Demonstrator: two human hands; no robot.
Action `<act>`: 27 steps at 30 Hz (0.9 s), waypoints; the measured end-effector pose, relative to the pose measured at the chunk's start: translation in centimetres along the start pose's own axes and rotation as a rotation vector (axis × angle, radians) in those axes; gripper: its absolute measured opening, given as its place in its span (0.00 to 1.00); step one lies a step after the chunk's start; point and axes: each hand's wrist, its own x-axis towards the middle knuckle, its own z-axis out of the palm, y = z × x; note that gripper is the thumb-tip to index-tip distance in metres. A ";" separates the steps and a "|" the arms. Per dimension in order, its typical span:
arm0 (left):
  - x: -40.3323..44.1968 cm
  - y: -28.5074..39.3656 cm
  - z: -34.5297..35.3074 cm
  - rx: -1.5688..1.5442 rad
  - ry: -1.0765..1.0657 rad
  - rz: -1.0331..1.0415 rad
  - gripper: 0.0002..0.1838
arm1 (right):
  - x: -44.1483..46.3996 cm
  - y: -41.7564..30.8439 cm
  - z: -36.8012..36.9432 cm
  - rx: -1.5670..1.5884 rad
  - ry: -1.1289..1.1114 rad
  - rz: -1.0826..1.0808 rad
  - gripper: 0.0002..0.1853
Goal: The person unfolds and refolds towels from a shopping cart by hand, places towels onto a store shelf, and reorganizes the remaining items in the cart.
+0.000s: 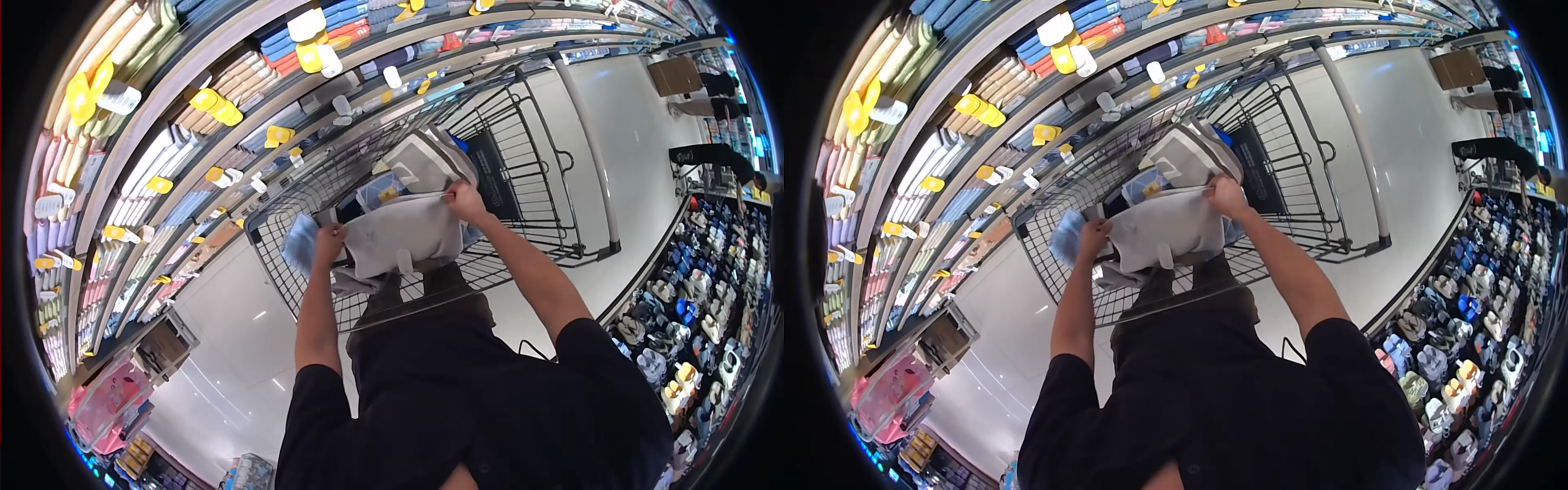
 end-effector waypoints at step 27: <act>0.0 -2.2 4.1 0.107 -0.028 0.122 0.14 | -0.7 0.7 -2.4 0.484 -0.165 0.181 0.18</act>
